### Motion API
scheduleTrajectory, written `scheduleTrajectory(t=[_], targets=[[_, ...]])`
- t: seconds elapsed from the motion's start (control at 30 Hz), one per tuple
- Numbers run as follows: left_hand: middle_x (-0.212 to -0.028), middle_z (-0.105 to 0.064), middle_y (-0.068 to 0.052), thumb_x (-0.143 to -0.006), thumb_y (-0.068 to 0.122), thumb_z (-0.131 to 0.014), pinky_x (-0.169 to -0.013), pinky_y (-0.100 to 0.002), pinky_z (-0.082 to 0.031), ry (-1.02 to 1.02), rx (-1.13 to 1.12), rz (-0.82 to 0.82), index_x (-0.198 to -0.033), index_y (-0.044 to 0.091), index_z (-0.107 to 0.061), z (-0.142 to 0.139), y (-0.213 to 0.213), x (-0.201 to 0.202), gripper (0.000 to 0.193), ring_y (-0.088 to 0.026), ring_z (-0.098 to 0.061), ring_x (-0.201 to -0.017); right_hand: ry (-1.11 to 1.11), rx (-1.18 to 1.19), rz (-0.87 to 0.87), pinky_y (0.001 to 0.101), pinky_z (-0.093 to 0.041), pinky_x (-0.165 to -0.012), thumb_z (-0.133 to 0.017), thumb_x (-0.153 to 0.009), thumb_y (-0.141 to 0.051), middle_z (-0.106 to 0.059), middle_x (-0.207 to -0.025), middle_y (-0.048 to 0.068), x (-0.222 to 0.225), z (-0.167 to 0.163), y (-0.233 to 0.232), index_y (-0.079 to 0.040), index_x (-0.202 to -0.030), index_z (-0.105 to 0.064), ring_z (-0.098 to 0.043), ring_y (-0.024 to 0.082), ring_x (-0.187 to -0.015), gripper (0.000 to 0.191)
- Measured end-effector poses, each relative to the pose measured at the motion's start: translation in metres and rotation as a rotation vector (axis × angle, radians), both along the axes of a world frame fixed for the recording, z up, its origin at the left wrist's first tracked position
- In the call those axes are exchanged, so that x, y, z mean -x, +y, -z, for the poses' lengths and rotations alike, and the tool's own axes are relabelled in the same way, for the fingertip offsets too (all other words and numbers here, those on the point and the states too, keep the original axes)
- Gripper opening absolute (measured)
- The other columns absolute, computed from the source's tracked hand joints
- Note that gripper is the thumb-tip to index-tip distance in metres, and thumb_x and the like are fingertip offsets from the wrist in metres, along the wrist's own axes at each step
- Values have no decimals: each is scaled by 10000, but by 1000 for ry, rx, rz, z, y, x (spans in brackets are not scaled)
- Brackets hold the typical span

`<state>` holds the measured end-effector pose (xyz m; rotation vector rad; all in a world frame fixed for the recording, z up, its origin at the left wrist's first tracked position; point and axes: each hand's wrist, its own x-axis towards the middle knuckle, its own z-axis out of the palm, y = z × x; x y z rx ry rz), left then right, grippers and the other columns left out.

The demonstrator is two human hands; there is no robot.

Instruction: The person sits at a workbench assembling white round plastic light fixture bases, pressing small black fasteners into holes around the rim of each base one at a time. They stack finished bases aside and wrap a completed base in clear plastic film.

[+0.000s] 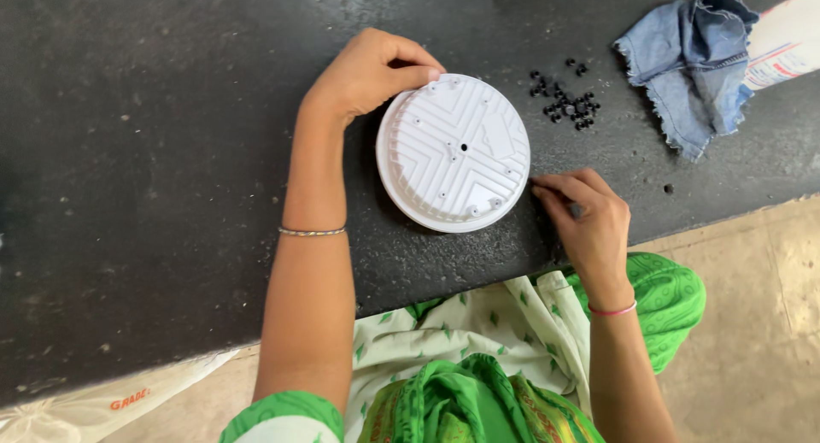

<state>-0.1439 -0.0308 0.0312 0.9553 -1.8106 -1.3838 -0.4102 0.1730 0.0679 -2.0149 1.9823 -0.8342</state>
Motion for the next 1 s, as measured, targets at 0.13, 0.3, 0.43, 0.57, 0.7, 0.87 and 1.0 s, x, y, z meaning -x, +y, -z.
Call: scheduleTrajectory(t=[0.13, 0.3, 0.43, 0.57, 0.7, 0.87, 1.0], targets=[[-918, -807, -39, -886, 184, -773, -800, -276, -597, 14, 8, 1, -1007, 70, -814, 2, 2, -2, 171, -117, -750, -839, 19, -20, 24, 299, -548, -733, -755, -917, -38, -693, -941, 88, -2, 5, 2, -40, -1062, -756, -693, 182, -777, 145], [-904, -808, -47, -884, 187, -771, -792, -279, -602, 44, -15, 4, -993, 56, -814, 6, 4, -5, 176, -116, -748, -824, -267, -35, 177, 246, -536, -743, -744, -974, -42, -733, -934, 40, -4, 10, 7, -5, -1071, -746, -642, 96, -797, 104], [-909, -805, -43, -885, 196, -771, -786, -276, -598, 40, 24, 15, -994, 55, -814, 13, 2, -6, 184, -109, -744, -824, -700, -46, 91, 216, -556, -803, -685, -1017, -25, -722, -985, 19, -11, 9, 22, 14, -1101, -697, -668, 62, -858, 94], [-914, -808, -44, -901, 197, -765, -802, -272, -602, 82, 41, 42, -1008, 55, -812, 19, 1, -7, 184, -105, -747, -836, -703, -66, 41, 199, -512, -786, -698, -1006, -4, -691, -978, 2, -30, 12, 35, 21, -1119, -692, -622, 48, -856, 115], [-910, -808, -46, -900, 199, -764, -794, -277, -604, 73, 64, 36, -1005, 54, -810, 21, 0, -8, 185, -108, -752, -830, -621, -34, -81, 194, -510, -883, -687, -1012, 12, -665, -1039, -16, -41, 14, 31, 29, -1130, -684, -619, 43, -951, 120], [-907, -812, -46, -894, 211, -765, -803, -281, -611, 52, 82, 6, -999, 67, -815, 20, 0, -7, 185, -113, -766, -834, -528, -19, -79, 198, -508, -857, -690, -1009, 13, -669, -1033, -11, -46, 11, 27, 30, -1112, -688, -609, 44, -928, 105], [-900, -812, -48, -889, 227, -771, -803, -287, -613, 33, 93, -18, -990, 78, -821, 21, 1, -5, 186, -118, -771, -827, -414, 27, -105, 218, -525, -844, -701, -1002, 23, -683, -1027, 20, -51, 4, 27, 26, -1099, -690, -630, 69, -916, 97]])
